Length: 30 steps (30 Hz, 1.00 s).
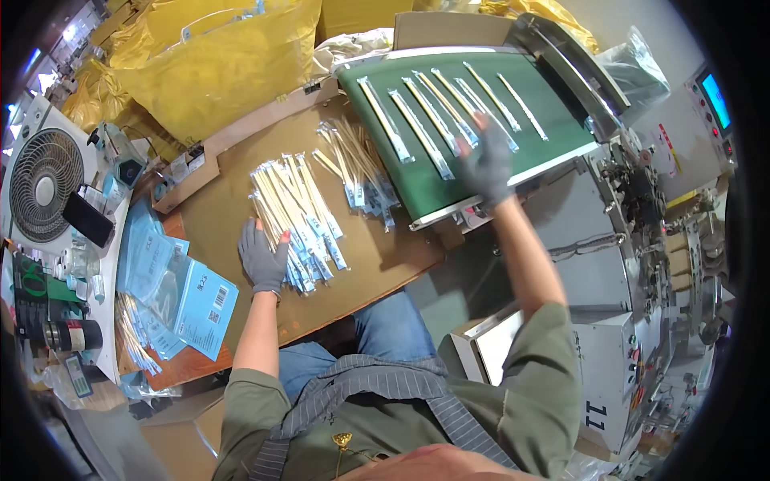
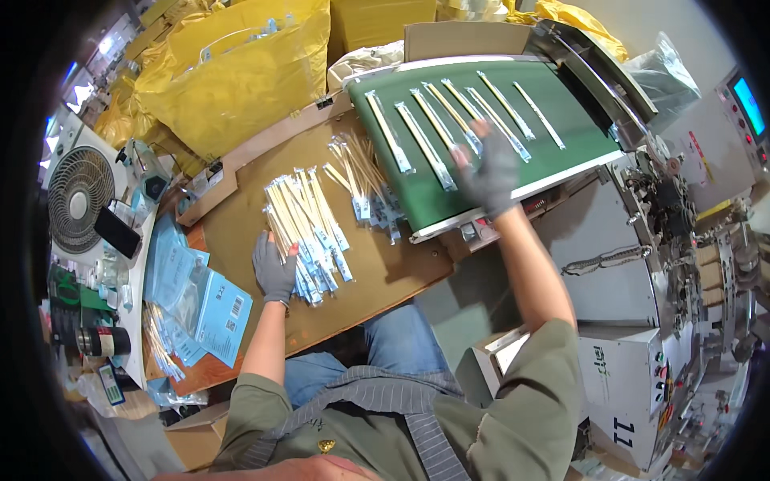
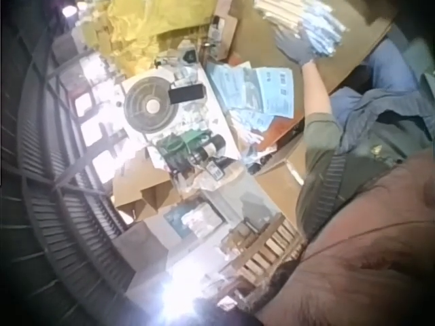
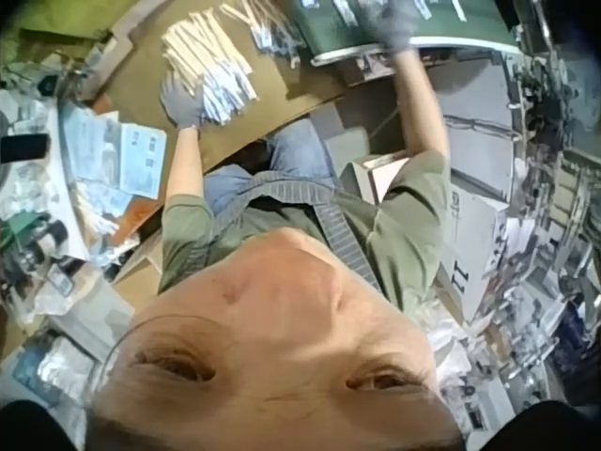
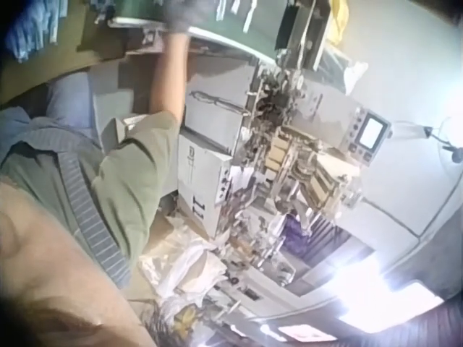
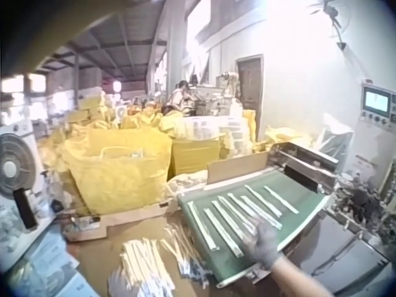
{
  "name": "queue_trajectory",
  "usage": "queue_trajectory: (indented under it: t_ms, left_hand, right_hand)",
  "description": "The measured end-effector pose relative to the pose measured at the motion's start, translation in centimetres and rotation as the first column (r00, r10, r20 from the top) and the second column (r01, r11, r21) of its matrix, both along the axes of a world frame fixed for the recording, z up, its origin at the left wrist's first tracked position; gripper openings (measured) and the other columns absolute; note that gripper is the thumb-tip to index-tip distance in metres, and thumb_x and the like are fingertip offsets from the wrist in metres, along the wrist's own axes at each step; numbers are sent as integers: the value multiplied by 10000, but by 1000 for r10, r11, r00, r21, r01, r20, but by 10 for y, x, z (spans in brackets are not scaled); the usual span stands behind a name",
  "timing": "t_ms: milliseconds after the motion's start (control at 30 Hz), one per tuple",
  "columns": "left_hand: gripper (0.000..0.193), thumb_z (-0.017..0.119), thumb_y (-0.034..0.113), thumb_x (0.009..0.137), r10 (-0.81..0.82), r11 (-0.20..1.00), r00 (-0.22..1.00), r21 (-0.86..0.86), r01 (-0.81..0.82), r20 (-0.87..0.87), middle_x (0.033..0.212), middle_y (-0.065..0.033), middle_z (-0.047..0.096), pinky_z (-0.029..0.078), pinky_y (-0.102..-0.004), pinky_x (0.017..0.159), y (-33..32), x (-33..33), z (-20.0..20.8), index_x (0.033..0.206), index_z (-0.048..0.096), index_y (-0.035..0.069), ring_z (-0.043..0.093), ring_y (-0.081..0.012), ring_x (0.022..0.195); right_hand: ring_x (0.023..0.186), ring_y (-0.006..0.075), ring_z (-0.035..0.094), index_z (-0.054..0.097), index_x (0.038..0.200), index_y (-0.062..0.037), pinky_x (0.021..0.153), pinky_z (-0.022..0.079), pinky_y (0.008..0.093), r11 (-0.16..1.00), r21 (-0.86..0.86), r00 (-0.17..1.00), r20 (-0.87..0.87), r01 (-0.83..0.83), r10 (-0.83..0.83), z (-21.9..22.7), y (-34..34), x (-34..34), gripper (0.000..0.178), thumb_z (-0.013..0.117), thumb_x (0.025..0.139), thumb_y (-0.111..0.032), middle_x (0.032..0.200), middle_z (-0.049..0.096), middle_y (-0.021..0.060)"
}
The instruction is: Packaging bundles of wooden chopsticks into plastic bags and placing them into a shipping box.
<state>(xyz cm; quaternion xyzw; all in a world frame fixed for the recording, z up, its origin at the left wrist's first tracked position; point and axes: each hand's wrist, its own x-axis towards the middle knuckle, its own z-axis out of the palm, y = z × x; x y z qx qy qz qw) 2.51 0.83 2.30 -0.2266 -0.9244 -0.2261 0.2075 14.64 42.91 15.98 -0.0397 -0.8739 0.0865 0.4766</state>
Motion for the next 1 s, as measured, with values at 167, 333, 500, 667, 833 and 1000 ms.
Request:
queue_trajectory:
  t_ms: [167,333,500,667,833,1000]
  left_hand:
    - [675,631,457,848,6,1000,1000,-8,-6,25,1314,-266,491,322,-460,1045,-4,1,3,1253,496,-66,454,-400,1227]
    - [650,612,450,869,0,1000,1000,-27,0,-15,1312,-264,497,341,-439,1033,-8,-1,-4,1271,494,-47,470,-394,1212]
    - [646,620,437,864,-6,1000,1000,-29,6,-27,1299,-263,505,347,-438,1025,-1,-1,-1,1275,489,-45,482,-393,1198]
    - [629,569,460,887,5,1000,1000,11,-5,14,1302,-259,499,311,-461,1054,-1,-2,-3,1233,518,-63,440,-399,1233]
    - [583,442,446,971,7,976,976,213,-55,218,1320,-236,505,334,-426,1041,1,-27,-10,1254,513,-59,468,-359,1224]
    - [798,495,652,878,-669,287,376,690,-664,641,1349,-133,512,397,-382,1016,34,-22,65,1353,458,11,483,-243,1234]
  right_hand:
    - [1224,385,489,463,1325,34,1034,373,409,493,-319,578,586,809,-568,-9,184,-11,849,556,827,-647,1329,514,232]
    - [1202,362,518,481,1351,-72,990,411,390,779,-452,738,675,435,-20,-31,159,-35,736,533,860,-618,1333,512,223]
    - [1168,372,506,499,1226,44,992,405,403,995,-84,859,503,-60,94,-13,-21,-65,663,571,854,-500,1235,536,241]
    - [1291,377,398,361,1369,48,1093,314,399,1000,-28,699,714,-10,27,-13,-143,-95,823,529,854,-571,1367,428,277]
    - [1152,387,551,441,1333,44,989,427,428,628,-668,652,689,400,317,-70,-135,-159,858,565,806,-622,1243,544,303]
    - [1120,413,568,536,1187,62,940,454,417,774,-475,645,755,420,114,-61,-194,-158,842,634,731,-640,1155,593,303]
